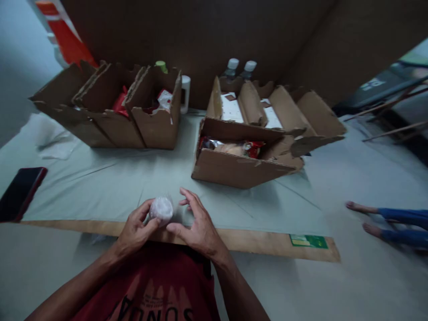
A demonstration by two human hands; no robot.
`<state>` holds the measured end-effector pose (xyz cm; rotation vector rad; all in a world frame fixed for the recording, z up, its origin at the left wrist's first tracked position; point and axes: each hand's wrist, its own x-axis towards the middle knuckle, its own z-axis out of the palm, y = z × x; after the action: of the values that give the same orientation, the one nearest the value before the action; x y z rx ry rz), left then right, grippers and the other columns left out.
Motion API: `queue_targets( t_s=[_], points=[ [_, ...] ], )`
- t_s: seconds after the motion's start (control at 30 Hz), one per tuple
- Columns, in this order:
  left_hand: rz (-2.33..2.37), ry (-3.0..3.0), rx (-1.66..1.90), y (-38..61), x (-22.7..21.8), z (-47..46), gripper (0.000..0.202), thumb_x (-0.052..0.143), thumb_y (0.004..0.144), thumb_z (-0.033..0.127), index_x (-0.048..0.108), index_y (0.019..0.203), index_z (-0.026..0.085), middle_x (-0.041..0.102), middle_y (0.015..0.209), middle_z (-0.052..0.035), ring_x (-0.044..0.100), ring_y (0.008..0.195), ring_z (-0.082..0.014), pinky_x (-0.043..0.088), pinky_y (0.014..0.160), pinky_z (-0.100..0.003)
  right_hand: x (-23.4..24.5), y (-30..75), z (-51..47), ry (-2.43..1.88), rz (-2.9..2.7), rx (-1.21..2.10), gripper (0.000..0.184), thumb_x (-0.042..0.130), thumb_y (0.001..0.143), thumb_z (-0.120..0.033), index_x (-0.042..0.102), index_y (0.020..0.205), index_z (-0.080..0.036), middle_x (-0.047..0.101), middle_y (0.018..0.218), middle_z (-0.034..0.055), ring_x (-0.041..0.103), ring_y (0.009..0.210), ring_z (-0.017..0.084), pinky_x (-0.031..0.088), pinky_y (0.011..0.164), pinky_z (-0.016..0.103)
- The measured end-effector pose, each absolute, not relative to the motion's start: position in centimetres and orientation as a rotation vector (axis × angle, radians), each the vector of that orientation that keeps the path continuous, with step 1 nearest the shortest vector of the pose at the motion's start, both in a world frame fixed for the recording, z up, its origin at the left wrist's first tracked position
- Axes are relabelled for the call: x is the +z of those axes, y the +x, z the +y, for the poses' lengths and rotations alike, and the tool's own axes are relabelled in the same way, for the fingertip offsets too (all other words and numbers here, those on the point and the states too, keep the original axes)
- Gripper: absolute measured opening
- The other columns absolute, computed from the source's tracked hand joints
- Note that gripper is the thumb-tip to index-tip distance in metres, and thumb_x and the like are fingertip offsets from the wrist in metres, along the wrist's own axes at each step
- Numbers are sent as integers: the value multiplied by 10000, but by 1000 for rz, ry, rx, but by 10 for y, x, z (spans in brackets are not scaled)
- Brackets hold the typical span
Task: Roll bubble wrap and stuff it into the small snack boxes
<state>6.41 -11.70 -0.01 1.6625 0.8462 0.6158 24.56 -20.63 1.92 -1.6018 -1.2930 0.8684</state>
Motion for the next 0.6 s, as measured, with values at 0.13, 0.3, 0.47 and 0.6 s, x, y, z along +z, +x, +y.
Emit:
queue_targets(
  t_s=[0.13, 0.3, 0.47, 0.6],
  points=[
    [593, 1949, 635, 73, 0, -124, 336, 573, 795, 141, 664, 1113, 198, 741, 1015, -66, 692, 901, -214, 563, 816, -323, 46, 263, -217, -1563, -1472, 1024, 791, 826, 777, -308, 507, 1500, -272, 622, 1448, 103, 622, 1277, 269, 487, 1089, 412],
    [595, 1882, 477, 90, 7, -126, 489, 633, 807, 204, 600, 1295, 218, 751, 1132, -82, 731, 967, -235, 602, 831, -328, 69, 278, -224, -1692, -1458, 951, 374, 714, 834, -169, 722, 1194, -273, 773, 1121, 17, 721, 994, 211, 567, 911, 329],
    [431, 1912, 378, 99, 22, -107, 474, 673, 841, 282, 650, 1314, 282, 773, 1155, -60, 736, 1061, -262, 601, 918, -353, 120, 338, -246, -1731, -1375, 557, 254, 756, 842, -301, 764, 1096, -294, 782, 989, 14, 733, 848, 200, 582, 738, 299],
    [480, 1926, 483, 103, 17, -89, 444, 650, 900, 320, 644, 1344, 309, 793, 1100, -62, 743, 1081, -257, 606, 951, -390, 176, 407, -254, -1829, -1095, -207, 333, 819, 820, -437, 769, 1119, -301, 772, 1031, 42, 714, 874, 188, 543, 741, 342]
  ],
)
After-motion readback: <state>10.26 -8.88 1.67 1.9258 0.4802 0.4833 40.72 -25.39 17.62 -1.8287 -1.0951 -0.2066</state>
